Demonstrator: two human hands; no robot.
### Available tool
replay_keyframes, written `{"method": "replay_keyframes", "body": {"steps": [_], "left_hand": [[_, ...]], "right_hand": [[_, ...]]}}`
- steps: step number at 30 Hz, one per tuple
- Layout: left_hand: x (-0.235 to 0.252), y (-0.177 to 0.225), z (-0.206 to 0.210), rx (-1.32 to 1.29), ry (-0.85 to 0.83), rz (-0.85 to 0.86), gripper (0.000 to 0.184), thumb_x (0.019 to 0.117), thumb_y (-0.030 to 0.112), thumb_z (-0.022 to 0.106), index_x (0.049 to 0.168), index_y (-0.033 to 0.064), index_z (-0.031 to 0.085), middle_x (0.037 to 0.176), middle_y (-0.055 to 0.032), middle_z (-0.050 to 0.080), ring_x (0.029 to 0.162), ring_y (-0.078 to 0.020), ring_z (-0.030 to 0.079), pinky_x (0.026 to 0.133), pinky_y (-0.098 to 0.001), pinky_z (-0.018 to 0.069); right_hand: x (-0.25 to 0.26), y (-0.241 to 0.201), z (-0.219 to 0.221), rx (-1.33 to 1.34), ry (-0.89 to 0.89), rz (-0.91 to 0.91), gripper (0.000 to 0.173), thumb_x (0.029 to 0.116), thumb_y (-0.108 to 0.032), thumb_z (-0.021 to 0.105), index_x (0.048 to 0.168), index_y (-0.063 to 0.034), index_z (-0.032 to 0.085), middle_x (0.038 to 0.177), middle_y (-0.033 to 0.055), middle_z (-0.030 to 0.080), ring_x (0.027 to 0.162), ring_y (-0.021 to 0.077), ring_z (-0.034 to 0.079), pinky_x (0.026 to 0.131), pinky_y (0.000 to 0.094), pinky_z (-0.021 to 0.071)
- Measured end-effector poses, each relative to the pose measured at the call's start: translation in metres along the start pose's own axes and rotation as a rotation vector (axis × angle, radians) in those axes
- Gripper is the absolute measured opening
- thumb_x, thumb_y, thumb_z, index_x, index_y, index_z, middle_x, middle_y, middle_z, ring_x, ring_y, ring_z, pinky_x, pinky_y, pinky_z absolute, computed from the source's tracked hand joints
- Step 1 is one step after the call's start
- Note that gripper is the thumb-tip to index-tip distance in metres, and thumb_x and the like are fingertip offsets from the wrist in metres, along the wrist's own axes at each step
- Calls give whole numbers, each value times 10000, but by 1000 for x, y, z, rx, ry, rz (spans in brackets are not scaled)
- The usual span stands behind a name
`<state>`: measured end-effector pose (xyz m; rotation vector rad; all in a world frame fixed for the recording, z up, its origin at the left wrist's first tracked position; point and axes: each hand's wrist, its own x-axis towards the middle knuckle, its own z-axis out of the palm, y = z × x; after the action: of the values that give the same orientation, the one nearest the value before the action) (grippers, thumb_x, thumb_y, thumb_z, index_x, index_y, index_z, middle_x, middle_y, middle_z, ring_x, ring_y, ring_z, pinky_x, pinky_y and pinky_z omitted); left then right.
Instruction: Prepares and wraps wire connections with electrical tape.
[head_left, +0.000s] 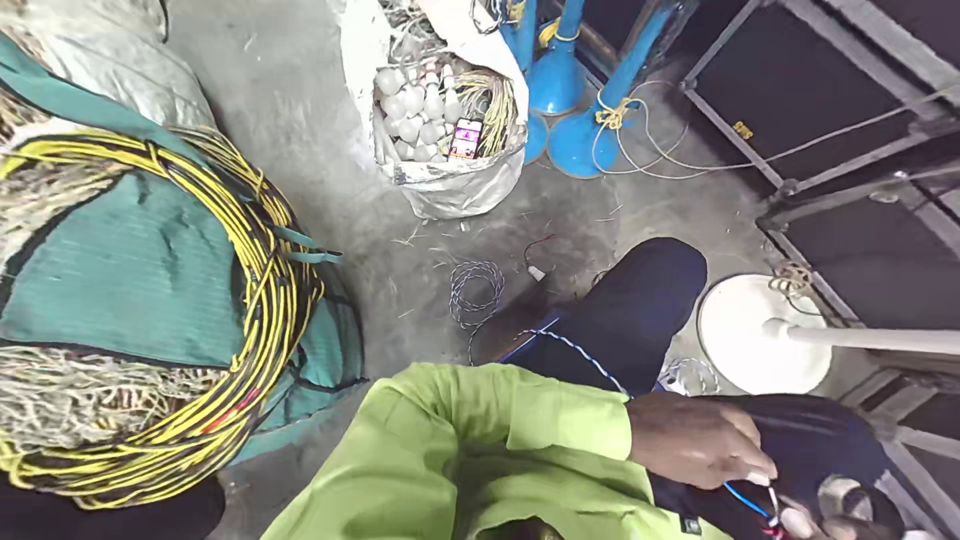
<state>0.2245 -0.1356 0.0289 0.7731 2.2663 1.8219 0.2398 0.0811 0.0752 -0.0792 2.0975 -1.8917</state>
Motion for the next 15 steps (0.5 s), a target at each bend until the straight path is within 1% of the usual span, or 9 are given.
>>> {"method": "replay_keyframes", "body": {"steps": [1,3,5,7,9,11,12,14,15], "left_hand": [[-2,5,-2,34,-63,-23,261,1042,111,538,1146,6,752,1161,-182,708,1085,-311,677,901,-508,535],[-3,16,-5,114,-163,-89,265,1054,155,534,1142,37,754,1115,-148,733,1057,-300,693,889,-537,531],[-3,26,-8,165,-194,-113,235,1036,163,573,1060,37,769,1031,-143,747,993,-301,708,853,-552,533],[-6,30,-11,146,-221,-106,219,1022,148,593,1017,19,771,948,-134,749,926,-268,715,836,-524,544],[-6,33,-13,51,-203,-118,187,996,110,627,1012,-5,773,924,-118,755,884,-189,715,832,-427,562],[-7,33,-17,-131,-156,-232,147,973,68,667,1026,-31,762,916,-96,754,843,-105,706,819,-309,585],[-9,33,-18,-263,-125,-333,136,964,46,672,1037,-34,753,913,-83,752,830,-90,702,810,-283,594],[-17,28,-20,-445,-69,-522,144,965,58,656,1054,16,761,906,-42,757,821,-81,703,803,-277,597],[-19,25,-22,-509,-48,-585,147,966,74,654,1054,39,766,910,-32,760,834,-87,708,807,-278,598]], "right_hand": [[-5,3,-1,-23,-32,-52,266,884,14,741,1018,-216,728,973,-107,762,887,51,716,821,269,612],[-14,4,0,-74,-51,-140,310,874,31,742,1010,-246,717,964,-137,763,871,25,717,800,233,614],[-23,4,2,-119,-9,-172,321,852,53,741,988,-235,697,928,-147,758,834,15,713,765,217,615],[-32,13,5,-153,70,-183,260,824,-21,775,985,-197,675,897,-142,731,806,21,699,737,228,613],[-30,21,6,-100,126,-191,227,821,-79,794,1008,-163,696,910,-106,739,810,51,709,735,249,623],[-24,28,-2,-6,171,-182,221,866,-111,765,1070,-133,682,1003,-37,756,920,122,736,819,310,636],[-23,31,-11,60,186,-174,219,904,-119,737,1113,-130,673,1080,2,752,1003,171,734,890,358,628],[-27,39,-30,155,202,-191,207,967,-86,653,1173,-103,642,1164,52,732,1092,231,711,974,414,596],[-31,44,-37,168,199,-207,210,974,-58,622,1181,-90,626,1177,57,724,1105,231,706,979,405,593]]}}
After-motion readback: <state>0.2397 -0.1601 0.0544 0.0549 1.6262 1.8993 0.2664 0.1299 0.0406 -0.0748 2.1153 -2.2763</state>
